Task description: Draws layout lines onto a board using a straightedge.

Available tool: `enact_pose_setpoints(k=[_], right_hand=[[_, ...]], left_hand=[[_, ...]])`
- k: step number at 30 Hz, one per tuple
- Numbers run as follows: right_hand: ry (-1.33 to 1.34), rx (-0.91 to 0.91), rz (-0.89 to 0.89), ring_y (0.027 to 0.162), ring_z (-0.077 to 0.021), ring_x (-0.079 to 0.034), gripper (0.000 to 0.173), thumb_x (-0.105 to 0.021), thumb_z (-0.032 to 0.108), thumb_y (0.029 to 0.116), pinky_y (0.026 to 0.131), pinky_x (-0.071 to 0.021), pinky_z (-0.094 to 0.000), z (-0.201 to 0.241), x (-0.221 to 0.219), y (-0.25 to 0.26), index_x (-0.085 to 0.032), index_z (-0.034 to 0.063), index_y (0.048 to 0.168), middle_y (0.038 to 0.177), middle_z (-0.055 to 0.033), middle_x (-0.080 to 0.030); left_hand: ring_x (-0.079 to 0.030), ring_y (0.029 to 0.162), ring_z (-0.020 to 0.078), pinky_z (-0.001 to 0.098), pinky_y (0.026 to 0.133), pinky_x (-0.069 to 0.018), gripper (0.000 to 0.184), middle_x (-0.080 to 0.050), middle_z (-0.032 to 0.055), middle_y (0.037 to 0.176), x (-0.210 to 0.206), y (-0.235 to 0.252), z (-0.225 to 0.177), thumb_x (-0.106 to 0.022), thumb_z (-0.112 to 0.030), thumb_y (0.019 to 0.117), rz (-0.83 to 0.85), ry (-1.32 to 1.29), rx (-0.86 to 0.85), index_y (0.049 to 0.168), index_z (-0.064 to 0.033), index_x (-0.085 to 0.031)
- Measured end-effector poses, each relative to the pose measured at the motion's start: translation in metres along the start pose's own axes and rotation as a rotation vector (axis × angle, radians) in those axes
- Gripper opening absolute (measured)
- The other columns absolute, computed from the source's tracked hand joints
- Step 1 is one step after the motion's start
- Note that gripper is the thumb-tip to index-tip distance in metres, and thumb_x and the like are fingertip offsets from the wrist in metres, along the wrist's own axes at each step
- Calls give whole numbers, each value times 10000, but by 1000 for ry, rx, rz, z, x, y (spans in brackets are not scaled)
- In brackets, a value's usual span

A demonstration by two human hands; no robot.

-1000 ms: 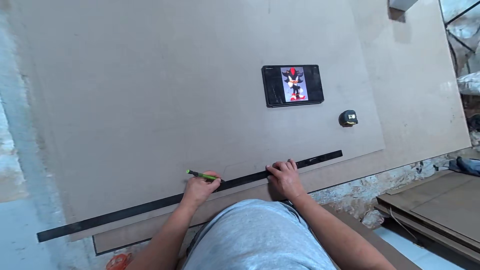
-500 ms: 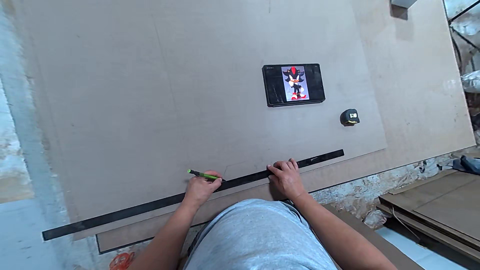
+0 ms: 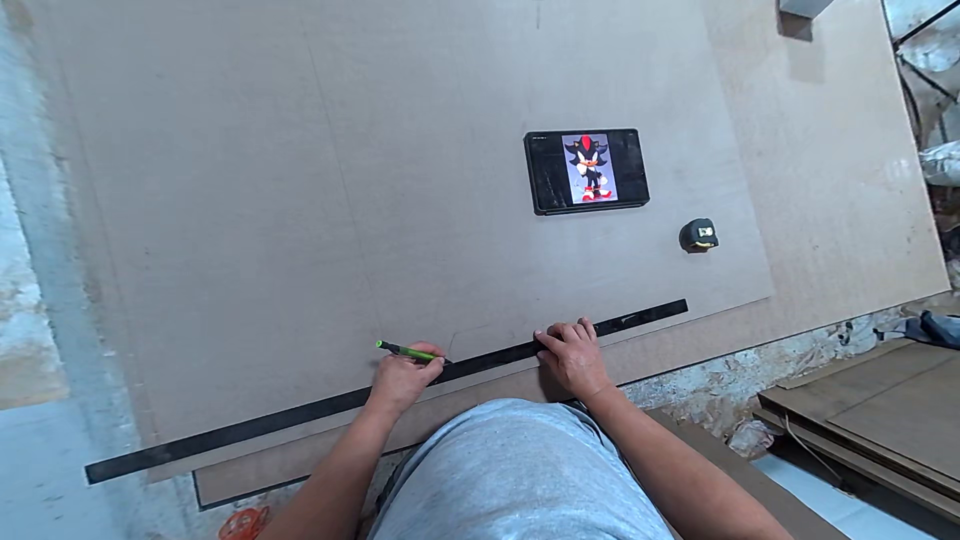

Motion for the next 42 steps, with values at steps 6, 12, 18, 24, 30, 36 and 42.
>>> enact_pose_setpoints(k=[6,12,18,24,30,36,42], right_hand=[[9,-3,-6,1204,-213,-604,331,-604,427,1010,1206,-291,-588,0,0,0,-692,353,1320,1209,-11,-673],[4,-9,3,1205,-218,-604,331,-606,419,1007,1200,-300,-594,1,1,0,-690,350,1320,1214,-11,-672],[10,-4,4,1202,-216,-601,333,-602,426,1010,1199,-299,-588,0,0,0,-689,354,1324,1216,-8,-669],[30,-14,-3,1208,-205,-602,333,-605,435,1008,1202,-297,-588,-2,-1,-1,-688,364,1323,1219,0,-670],[25,-12,-7,1204,-222,-609,328,-617,436,1003,1186,-314,-590,-3,-2,0,-694,369,1315,1230,-13,-675],[20,-15,-15,1185,-222,-613,333,-608,436,1005,1180,-310,-601,-2,-4,-1,-691,370,1320,1225,-8,-675],[17,-29,4,1203,-240,-613,338,-611,438,1004,1185,-309,-599,0,0,-1,-692,360,1323,1249,-28,-676]], left_hand=[[-675,717,113,420,701,-568,58,-739,-16,826,0,0,0,-760,-163,927,-6,-10,-16,970,-199,-771],[-693,747,132,461,725,-576,55,-747,-9,843,1,0,-3,-757,-190,932,3,17,6,980,-210,-774],[-683,725,120,436,711,-569,54,-742,-10,828,0,-1,-2,-761,-175,928,-3,-2,10,973,-203,-773],[-674,707,112,423,695,-563,46,-738,-21,812,1,-2,-2,-757,-187,932,-1,-1,8,968,-213,-771],[-684,726,123,437,710,-569,52,-744,-5,831,0,-2,-2,-738,-201,951,15,7,17,989,-208,-772],[-690,745,102,411,724,-580,62,-747,-18,845,-1,-1,0,-728,-210,940,13,-11,0,986,-201,-770],[-706,779,128,447,764,-590,82,-754,10,876,-2,-1,0,-729,-199,938,6,-17,-28,1005,-176,-770]])
Point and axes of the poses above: each hand's wrist, its own y-axis towards the middle knuckle, its own x-axis out of the back of the hand, z = x × y, the point moved 3 cm from there along y, towards the middle knuckle
